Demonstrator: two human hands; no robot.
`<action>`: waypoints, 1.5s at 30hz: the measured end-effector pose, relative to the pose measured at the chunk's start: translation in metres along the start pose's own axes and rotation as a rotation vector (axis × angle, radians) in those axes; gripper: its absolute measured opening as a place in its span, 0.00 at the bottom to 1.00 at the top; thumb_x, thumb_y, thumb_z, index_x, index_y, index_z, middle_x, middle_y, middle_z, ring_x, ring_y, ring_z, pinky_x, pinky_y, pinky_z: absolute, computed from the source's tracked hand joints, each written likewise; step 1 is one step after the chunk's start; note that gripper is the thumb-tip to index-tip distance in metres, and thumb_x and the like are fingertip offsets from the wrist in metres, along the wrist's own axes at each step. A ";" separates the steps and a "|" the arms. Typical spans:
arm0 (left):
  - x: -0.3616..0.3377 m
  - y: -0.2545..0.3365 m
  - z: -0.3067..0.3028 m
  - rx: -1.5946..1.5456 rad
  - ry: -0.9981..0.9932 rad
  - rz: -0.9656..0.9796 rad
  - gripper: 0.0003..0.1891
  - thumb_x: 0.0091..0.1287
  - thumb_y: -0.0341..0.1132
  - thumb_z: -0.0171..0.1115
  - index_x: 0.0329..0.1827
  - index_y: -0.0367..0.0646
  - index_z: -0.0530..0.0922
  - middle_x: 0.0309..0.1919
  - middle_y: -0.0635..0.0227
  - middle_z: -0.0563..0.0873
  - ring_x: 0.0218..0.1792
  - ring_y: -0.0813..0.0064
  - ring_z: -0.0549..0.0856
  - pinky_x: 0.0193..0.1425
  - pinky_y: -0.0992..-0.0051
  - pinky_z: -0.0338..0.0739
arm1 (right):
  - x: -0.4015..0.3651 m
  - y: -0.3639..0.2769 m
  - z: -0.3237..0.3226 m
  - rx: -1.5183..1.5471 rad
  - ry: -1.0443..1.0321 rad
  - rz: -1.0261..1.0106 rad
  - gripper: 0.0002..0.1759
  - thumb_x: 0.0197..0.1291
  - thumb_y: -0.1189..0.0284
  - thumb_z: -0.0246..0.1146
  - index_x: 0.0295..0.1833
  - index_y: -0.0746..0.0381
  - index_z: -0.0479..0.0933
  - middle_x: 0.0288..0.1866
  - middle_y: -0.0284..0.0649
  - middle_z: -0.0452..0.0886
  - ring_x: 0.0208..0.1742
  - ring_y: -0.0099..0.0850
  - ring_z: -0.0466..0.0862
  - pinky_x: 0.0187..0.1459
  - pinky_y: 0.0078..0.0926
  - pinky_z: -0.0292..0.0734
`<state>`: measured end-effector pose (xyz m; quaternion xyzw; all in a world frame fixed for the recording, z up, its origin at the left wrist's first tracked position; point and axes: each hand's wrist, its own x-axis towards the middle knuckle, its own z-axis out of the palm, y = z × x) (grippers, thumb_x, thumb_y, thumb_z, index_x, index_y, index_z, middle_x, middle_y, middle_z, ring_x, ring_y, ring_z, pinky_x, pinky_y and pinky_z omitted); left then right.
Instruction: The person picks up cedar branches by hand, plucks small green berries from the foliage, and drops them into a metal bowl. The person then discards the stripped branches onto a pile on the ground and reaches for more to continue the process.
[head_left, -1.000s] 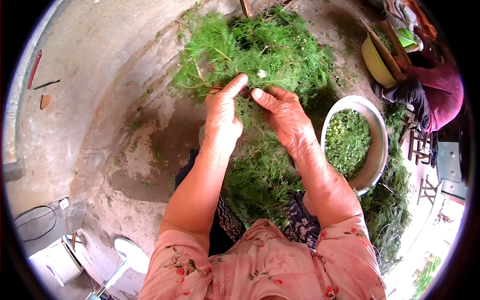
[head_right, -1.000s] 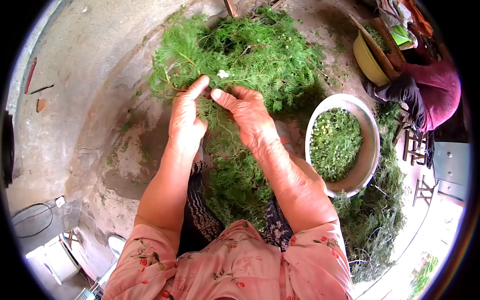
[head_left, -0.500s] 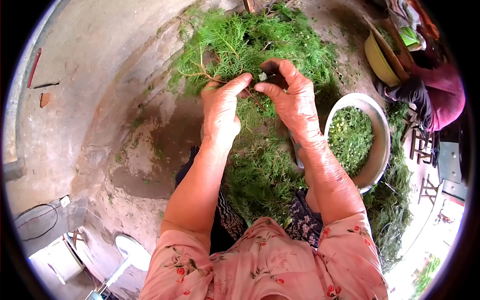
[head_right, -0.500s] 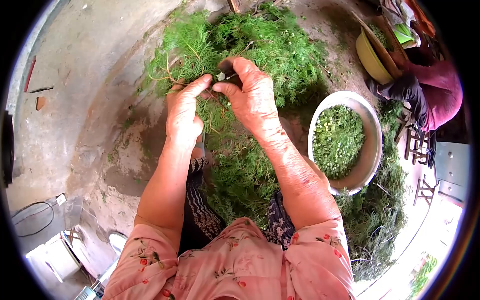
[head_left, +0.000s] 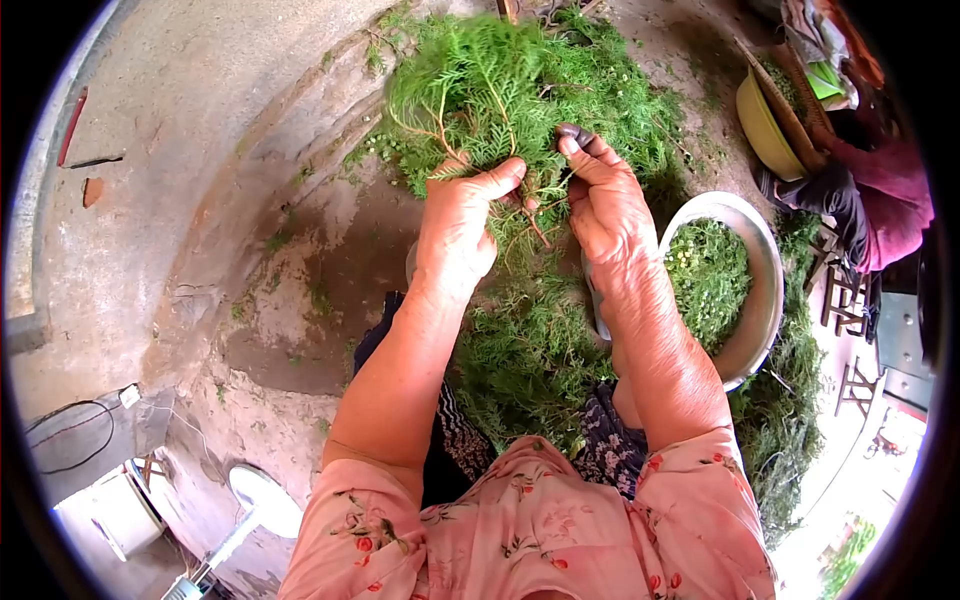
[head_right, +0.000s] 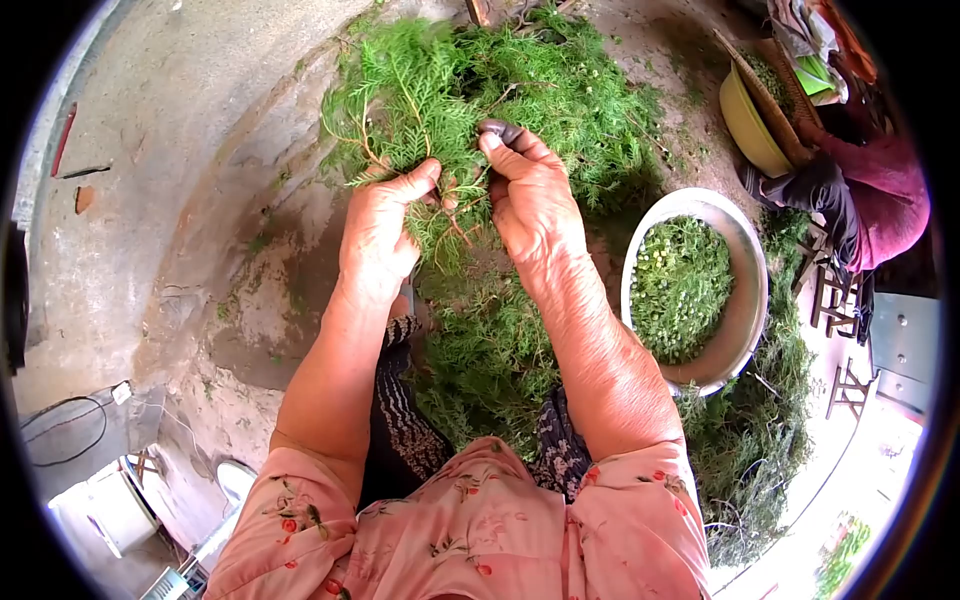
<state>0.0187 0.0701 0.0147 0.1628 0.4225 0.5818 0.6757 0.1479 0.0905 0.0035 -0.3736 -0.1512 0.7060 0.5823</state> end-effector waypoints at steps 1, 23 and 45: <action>-0.002 -0.002 0.001 -0.001 0.000 0.002 0.10 0.54 0.19 0.62 0.39 0.36 0.77 0.32 0.65 0.82 0.30 0.75 0.80 0.26 0.75 0.75 | 0.001 0.000 0.000 0.031 0.033 -0.002 0.07 0.57 0.81 0.59 0.42 0.65 0.76 0.36 0.34 0.78 0.36 0.24 0.76 0.43 0.20 0.73; -0.002 -0.002 -0.004 0.027 -0.163 -0.015 0.08 0.54 0.23 0.63 0.37 0.38 0.76 0.28 0.63 0.82 0.25 0.74 0.80 0.29 0.75 0.74 | 0.010 -0.023 -0.001 -0.001 -0.050 0.076 0.16 0.58 0.68 0.61 0.46 0.66 0.69 0.43 0.43 0.73 0.43 0.27 0.73 0.38 0.24 0.70; -0.006 -0.017 0.003 0.077 -0.187 0.209 0.24 0.58 0.37 0.66 0.54 0.34 0.71 0.47 0.66 0.78 0.45 0.77 0.76 0.54 0.75 0.68 | -0.016 0.019 0.015 -1.358 -0.040 -0.904 0.09 0.44 0.80 0.63 0.35 0.63 0.75 0.28 0.43 0.76 0.30 0.40 0.78 0.32 0.31 0.74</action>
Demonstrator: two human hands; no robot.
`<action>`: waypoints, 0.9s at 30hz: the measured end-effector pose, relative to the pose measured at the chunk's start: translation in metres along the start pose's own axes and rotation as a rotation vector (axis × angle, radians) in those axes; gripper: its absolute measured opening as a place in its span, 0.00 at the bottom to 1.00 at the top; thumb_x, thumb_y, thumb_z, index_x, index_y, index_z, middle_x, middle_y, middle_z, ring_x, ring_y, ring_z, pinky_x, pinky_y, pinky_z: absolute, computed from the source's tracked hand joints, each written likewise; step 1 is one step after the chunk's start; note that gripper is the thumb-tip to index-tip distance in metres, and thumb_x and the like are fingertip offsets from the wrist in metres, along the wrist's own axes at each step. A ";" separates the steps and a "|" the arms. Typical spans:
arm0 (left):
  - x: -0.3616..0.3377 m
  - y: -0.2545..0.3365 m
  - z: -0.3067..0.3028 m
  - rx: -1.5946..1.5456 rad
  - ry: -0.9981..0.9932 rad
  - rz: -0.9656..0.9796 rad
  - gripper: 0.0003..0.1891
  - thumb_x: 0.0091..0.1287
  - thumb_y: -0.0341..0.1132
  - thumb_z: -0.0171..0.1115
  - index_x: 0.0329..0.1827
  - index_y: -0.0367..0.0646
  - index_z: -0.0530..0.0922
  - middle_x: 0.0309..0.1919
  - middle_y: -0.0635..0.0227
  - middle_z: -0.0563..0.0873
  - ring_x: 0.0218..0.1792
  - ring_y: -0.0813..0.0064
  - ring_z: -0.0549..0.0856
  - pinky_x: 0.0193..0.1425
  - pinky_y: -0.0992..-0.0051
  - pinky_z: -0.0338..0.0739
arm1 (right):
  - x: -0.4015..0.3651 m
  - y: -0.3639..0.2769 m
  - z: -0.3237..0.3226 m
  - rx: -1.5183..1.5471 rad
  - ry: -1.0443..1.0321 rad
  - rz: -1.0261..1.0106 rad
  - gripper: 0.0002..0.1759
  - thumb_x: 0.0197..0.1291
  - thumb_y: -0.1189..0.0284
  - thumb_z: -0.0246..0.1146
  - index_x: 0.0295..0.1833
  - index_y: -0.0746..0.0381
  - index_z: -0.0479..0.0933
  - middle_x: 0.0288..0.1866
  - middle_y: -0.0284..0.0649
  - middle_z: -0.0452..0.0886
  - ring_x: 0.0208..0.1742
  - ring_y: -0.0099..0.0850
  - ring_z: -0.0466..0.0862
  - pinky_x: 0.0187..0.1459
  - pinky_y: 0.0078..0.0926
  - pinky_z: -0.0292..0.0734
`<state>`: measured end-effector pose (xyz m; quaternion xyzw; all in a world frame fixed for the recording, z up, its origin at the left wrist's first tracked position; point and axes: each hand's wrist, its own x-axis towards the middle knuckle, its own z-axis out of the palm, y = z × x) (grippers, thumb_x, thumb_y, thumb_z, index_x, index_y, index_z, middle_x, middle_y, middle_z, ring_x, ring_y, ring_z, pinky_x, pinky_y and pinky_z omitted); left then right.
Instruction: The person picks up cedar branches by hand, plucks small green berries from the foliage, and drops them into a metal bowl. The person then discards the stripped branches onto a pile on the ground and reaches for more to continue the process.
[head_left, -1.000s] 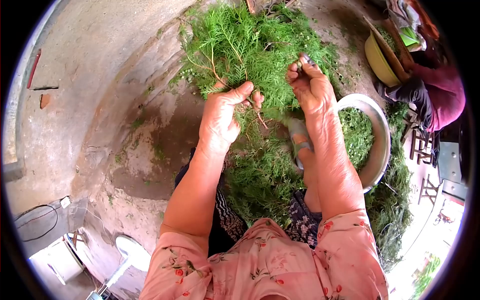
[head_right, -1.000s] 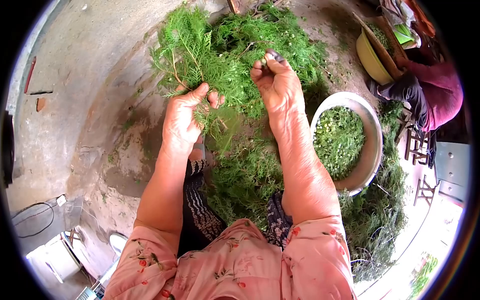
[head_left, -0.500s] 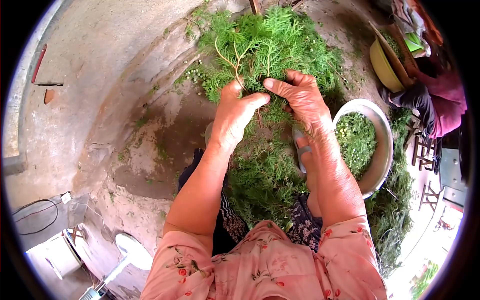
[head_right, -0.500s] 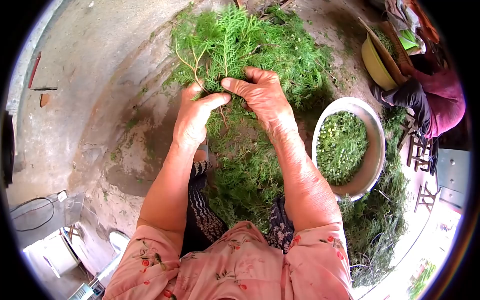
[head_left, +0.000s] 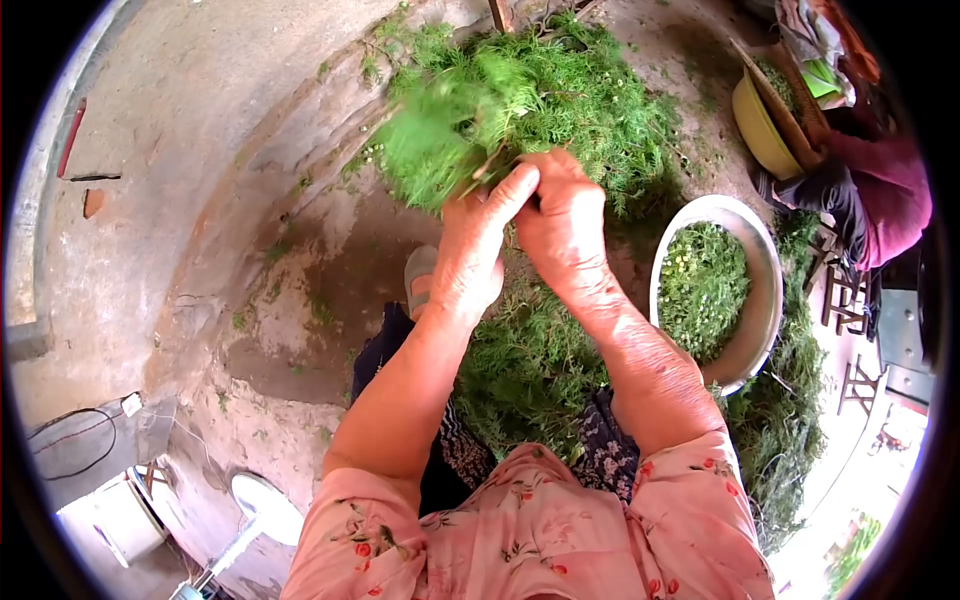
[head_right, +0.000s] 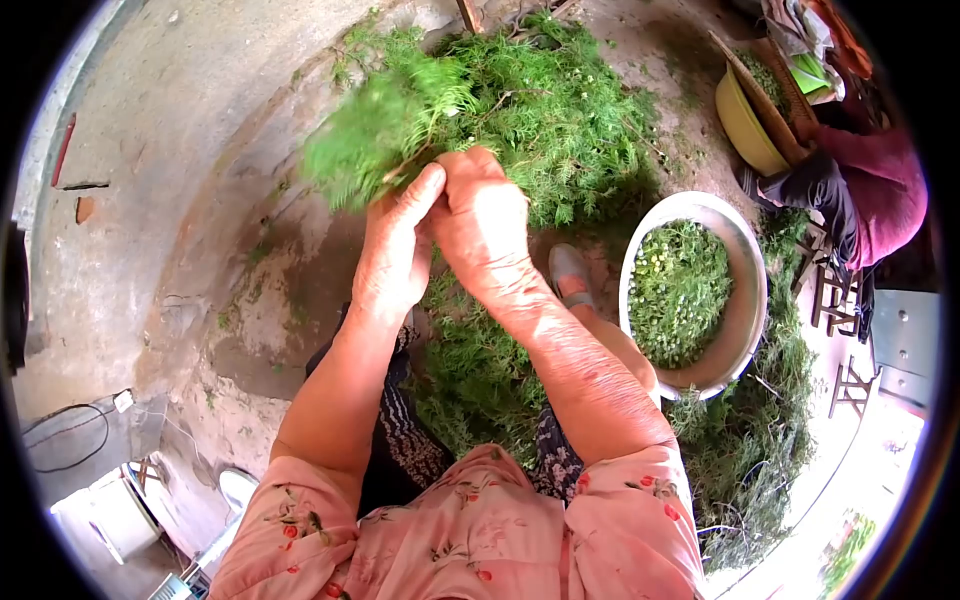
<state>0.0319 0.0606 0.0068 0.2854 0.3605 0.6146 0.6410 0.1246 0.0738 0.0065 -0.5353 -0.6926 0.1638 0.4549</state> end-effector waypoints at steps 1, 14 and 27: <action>0.002 0.000 -0.001 -0.076 0.061 -0.067 0.20 0.58 0.37 0.65 0.50 0.36 0.73 0.45 0.67 0.79 0.44 0.78 0.76 0.53 0.75 0.68 | -0.004 -0.003 0.002 0.025 -0.061 0.039 0.09 0.45 0.80 0.63 0.35 0.63 0.75 0.27 0.43 0.76 0.30 0.40 0.78 0.32 0.30 0.74; 0.009 0.008 -0.004 0.012 0.270 -0.148 0.14 0.59 0.32 0.62 0.48 0.39 0.76 0.42 0.67 0.80 0.42 0.73 0.80 0.46 0.70 0.77 | 0.033 0.016 -0.027 0.574 -0.148 0.492 0.13 0.51 0.69 0.68 0.40 0.64 0.78 0.27 0.31 0.78 0.28 0.18 0.72 0.31 0.19 0.70; 0.007 0.015 -0.001 -0.076 0.349 -0.243 0.11 0.59 0.34 0.63 0.42 0.38 0.77 0.34 0.68 0.81 0.28 0.77 0.79 0.27 0.76 0.76 | 0.026 0.009 -0.024 0.545 -0.162 0.574 0.15 0.53 0.66 0.66 0.41 0.66 0.78 0.19 0.31 0.75 0.20 0.19 0.68 0.24 0.20 0.66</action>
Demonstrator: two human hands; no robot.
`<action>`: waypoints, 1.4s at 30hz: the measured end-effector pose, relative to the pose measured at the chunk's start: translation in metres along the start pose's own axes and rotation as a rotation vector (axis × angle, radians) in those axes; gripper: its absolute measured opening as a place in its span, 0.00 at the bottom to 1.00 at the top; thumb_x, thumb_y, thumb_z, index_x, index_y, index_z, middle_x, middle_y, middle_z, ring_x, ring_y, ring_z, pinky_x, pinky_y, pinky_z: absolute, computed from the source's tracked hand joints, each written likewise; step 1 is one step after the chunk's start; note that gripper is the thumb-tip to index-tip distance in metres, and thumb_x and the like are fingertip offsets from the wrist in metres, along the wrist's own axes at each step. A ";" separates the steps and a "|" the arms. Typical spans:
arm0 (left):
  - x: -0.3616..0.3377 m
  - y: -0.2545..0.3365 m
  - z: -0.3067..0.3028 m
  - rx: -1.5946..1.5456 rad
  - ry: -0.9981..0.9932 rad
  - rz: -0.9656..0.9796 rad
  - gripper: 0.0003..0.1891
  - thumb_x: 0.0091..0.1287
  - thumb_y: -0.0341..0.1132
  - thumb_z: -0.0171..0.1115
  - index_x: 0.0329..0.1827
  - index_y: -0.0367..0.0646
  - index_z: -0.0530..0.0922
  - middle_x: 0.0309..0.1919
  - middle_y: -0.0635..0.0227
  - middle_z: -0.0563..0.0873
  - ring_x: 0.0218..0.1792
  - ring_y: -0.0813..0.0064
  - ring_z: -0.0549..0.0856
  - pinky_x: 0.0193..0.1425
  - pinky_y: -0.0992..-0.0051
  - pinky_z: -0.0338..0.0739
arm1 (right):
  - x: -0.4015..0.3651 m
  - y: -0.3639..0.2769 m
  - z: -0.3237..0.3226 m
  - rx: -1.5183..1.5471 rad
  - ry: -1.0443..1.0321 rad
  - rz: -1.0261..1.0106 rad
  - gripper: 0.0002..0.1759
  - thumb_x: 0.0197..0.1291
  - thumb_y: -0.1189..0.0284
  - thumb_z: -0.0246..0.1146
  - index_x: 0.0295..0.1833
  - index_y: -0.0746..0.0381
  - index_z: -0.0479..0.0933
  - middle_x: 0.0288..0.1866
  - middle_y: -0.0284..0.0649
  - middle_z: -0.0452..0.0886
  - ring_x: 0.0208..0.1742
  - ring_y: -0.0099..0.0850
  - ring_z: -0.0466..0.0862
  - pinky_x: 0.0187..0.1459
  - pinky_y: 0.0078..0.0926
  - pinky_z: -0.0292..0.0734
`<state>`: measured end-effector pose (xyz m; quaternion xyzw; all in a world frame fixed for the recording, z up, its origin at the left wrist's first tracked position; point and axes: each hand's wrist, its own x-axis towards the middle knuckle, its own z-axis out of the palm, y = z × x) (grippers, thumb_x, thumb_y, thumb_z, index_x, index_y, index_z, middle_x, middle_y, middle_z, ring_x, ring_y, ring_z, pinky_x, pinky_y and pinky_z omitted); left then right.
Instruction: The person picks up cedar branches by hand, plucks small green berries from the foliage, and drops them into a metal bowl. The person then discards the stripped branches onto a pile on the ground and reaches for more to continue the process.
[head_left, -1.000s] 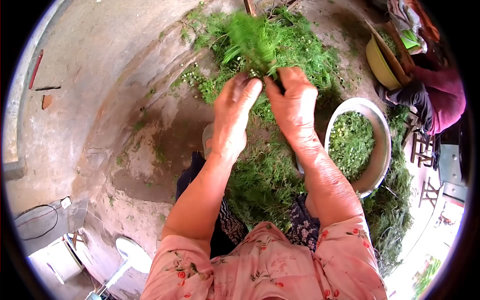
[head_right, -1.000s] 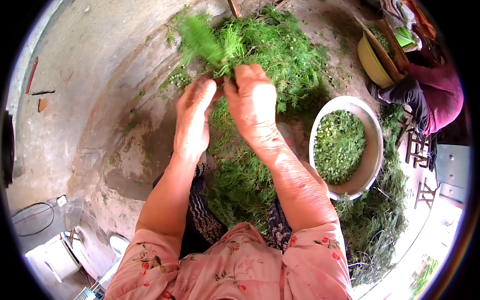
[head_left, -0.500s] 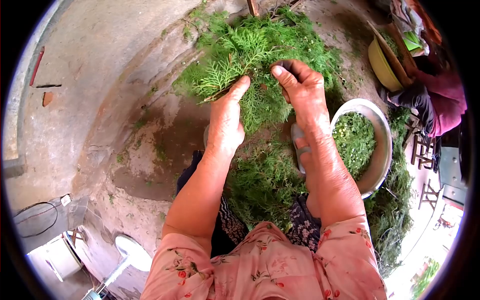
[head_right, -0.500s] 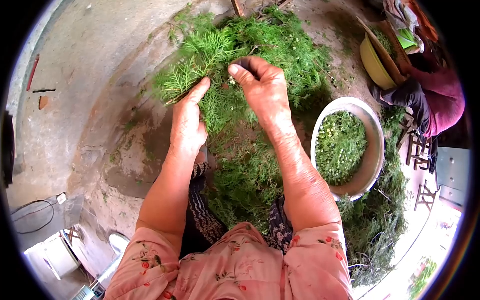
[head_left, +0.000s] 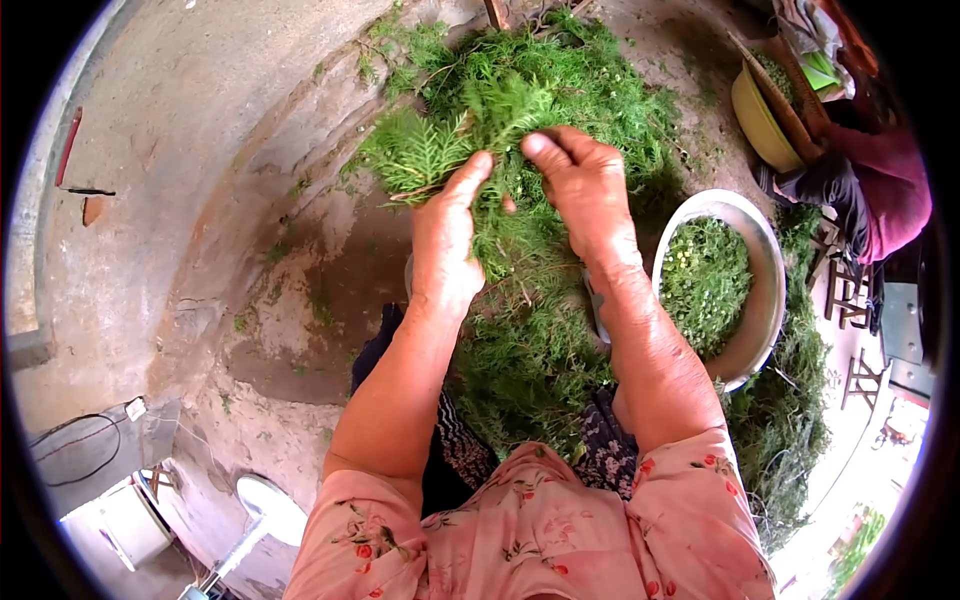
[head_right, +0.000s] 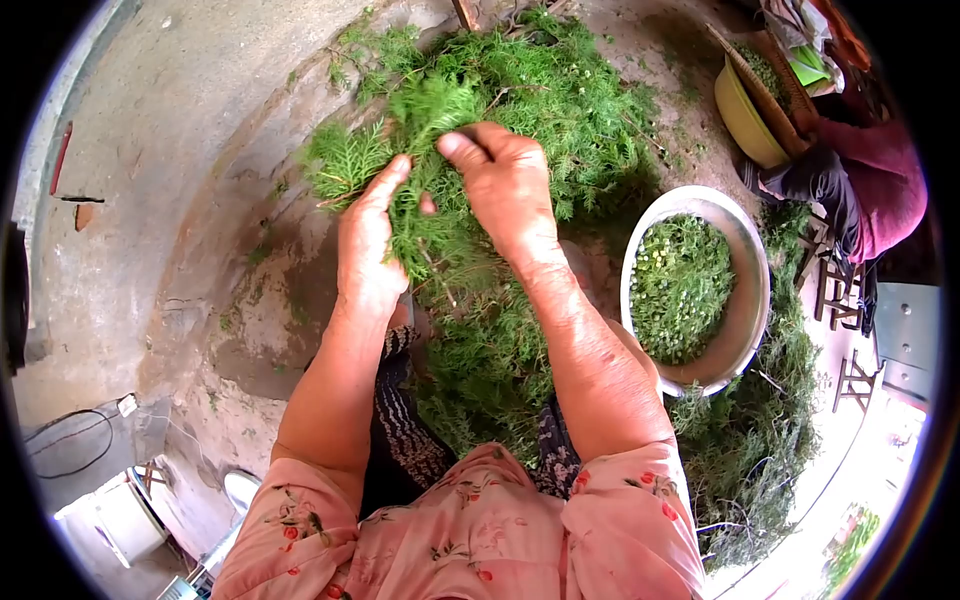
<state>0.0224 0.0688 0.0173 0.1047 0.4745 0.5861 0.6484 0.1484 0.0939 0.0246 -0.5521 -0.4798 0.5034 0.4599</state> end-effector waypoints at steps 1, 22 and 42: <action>0.001 0.002 -0.001 -0.032 0.049 -0.047 0.10 0.59 0.34 0.63 0.40 0.38 0.78 0.32 0.68 0.81 0.26 0.77 0.79 0.26 0.76 0.76 | -0.002 -0.005 -0.001 0.115 0.056 0.154 0.14 0.54 0.66 0.65 0.42 0.65 0.78 0.18 0.30 0.75 0.18 0.18 0.66 0.22 0.18 0.64; -0.005 -0.003 -0.001 0.132 -0.161 0.044 0.07 0.55 0.28 0.64 0.36 0.37 0.80 0.31 0.68 0.83 0.29 0.77 0.80 0.28 0.76 0.75 | 0.002 0.006 -0.012 0.569 -0.041 0.196 0.19 0.57 0.88 0.44 0.49 0.60 0.73 0.41 0.38 0.79 0.28 0.23 0.75 0.20 0.18 0.64; 0.003 0.005 -0.013 -0.166 -0.178 -0.108 0.14 0.62 0.38 0.58 0.46 0.40 0.75 0.36 0.62 0.83 0.34 0.71 0.83 0.39 0.69 0.81 | 0.023 0.088 -0.221 -0.484 0.567 0.023 0.13 0.50 0.78 0.54 0.41 0.62 0.80 0.28 0.34 0.78 0.24 0.22 0.74 0.22 0.18 0.68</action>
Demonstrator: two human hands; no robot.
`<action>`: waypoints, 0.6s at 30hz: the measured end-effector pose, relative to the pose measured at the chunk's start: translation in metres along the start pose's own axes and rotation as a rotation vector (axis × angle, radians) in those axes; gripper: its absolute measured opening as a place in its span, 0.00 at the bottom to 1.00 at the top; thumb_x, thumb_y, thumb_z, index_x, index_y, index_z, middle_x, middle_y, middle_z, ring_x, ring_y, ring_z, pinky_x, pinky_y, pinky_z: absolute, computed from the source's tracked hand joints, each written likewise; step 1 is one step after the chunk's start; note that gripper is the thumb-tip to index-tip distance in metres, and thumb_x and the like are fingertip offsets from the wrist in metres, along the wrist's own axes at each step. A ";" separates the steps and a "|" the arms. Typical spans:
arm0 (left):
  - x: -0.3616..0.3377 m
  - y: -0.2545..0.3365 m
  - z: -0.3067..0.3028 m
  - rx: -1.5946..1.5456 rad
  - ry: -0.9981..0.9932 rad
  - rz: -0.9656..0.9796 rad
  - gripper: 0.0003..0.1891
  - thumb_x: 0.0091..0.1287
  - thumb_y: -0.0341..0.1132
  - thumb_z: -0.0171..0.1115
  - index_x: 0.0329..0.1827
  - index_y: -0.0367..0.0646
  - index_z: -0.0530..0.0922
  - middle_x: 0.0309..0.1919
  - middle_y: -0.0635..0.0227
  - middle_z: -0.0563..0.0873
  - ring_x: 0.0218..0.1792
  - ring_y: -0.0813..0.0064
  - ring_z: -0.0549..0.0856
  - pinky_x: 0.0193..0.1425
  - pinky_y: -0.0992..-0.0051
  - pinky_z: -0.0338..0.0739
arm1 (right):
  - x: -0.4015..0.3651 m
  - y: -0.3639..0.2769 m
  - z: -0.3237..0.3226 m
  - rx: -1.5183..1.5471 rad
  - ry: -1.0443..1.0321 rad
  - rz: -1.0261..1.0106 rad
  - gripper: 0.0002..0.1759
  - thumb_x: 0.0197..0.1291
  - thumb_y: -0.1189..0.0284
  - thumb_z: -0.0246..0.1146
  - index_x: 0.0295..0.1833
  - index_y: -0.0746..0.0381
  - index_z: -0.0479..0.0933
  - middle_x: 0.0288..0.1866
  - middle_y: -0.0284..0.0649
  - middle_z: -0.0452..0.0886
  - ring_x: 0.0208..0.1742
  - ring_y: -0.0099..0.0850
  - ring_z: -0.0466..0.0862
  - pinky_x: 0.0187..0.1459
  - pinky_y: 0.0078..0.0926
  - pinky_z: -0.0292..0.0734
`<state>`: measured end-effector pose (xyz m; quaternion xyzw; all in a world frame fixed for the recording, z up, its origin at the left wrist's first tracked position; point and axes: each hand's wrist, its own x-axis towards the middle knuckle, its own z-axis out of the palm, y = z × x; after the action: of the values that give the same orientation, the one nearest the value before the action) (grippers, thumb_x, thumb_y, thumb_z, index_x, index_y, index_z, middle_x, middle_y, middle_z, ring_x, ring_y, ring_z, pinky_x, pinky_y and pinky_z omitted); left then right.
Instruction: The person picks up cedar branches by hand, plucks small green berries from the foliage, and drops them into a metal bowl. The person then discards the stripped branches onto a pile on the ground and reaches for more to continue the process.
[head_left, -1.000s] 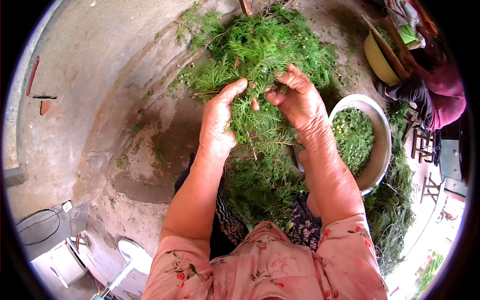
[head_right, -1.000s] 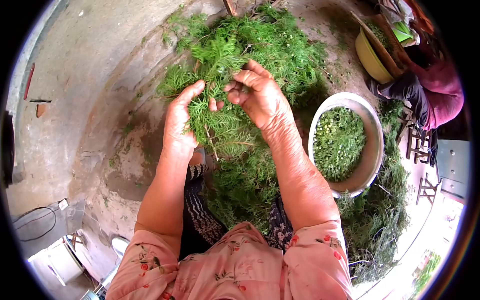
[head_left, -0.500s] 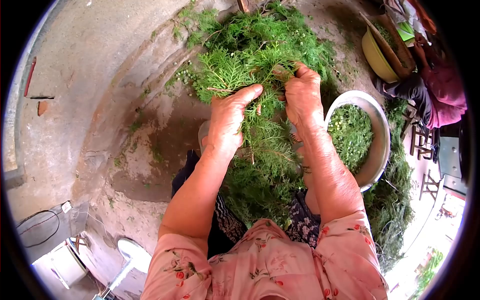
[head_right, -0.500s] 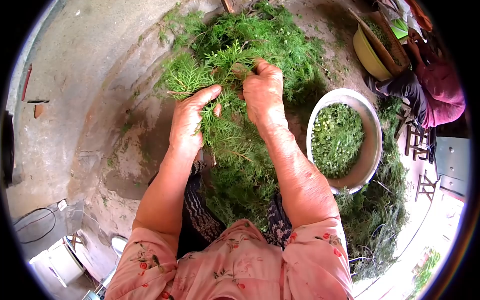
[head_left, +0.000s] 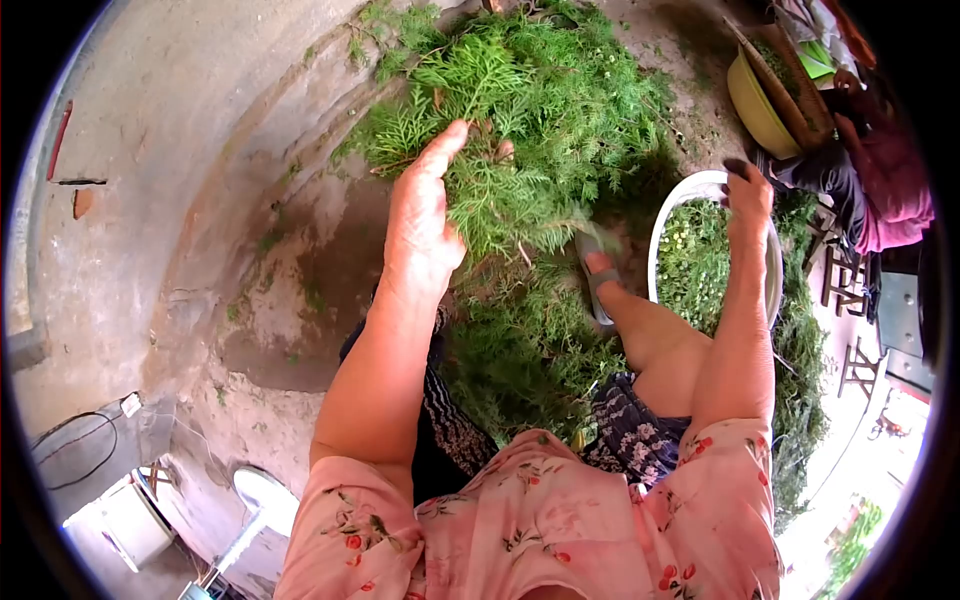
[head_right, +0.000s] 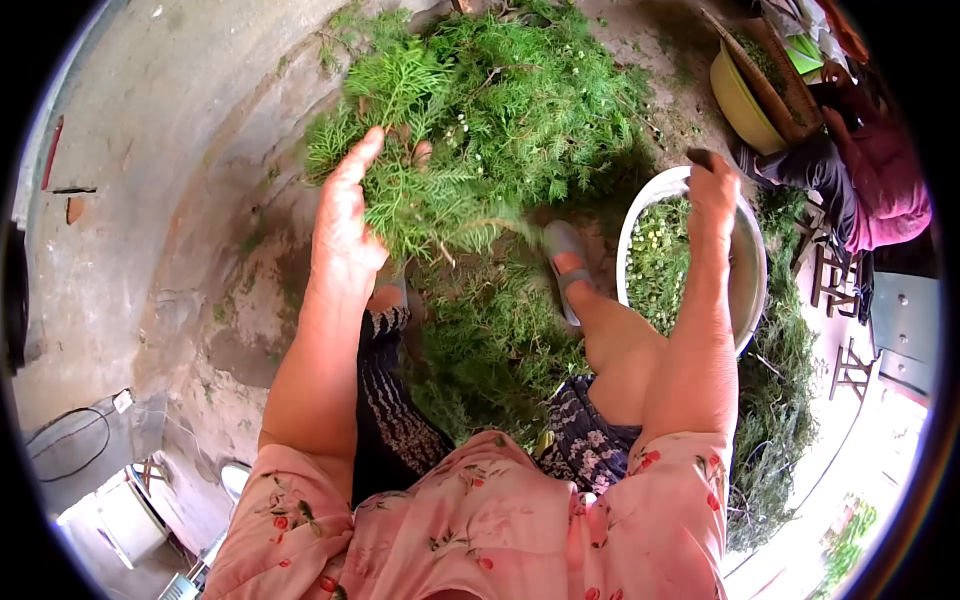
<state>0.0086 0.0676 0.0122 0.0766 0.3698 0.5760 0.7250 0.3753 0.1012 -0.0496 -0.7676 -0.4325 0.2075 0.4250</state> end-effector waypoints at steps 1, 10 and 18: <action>0.002 0.000 -0.003 -0.002 0.004 -0.001 0.14 0.62 0.38 0.58 0.46 0.40 0.75 0.36 0.62 0.83 0.34 0.71 0.83 0.39 0.69 0.81 | 0.003 0.015 -0.012 -0.118 0.049 0.011 0.16 0.47 0.79 0.51 0.41 0.67 0.79 0.31 0.45 0.81 0.29 0.30 0.77 0.32 0.26 0.71; 0.008 -0.005 -0.003 -0.027 -0.098 0.012 0.17 0.67 0.42 0.51 0.52 0.41 0.70 0.42 0.55 0.82 0.41 0.64 0.82 0.43 0.63 0.79 | 0.008 0.059 -0.037 -0.601 0.160 0.069 0.17 0.46 0.74 0.51 0.42 0.66 0.78 0.39 0.55 0.79 0.42 0.47 0.80 0.45 0.34 0.71; 0.001 -0.010 0.009 0.210 0.034 -0.050 0.14 0.64 0.33 0.53 0.49 0.35 0.74 0.43 0.58 0.81 0.41 0.67 0.82 0.45 0.67 0.80 | -0.035 -0.054 0.024 0.434 -0.227 -0.029 0.13 0.58 0.75 0.57 0.46 0.71 0.76 0.37 0.42 0.80 0.33 0.27 0.82 0.35 0.20 0.77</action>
<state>0.0218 0.0685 0.0128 0.1330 0.4422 0.5171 0.7206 0.3138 0.0977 -0.0199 -0.6237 -0.4337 0.3744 0.5318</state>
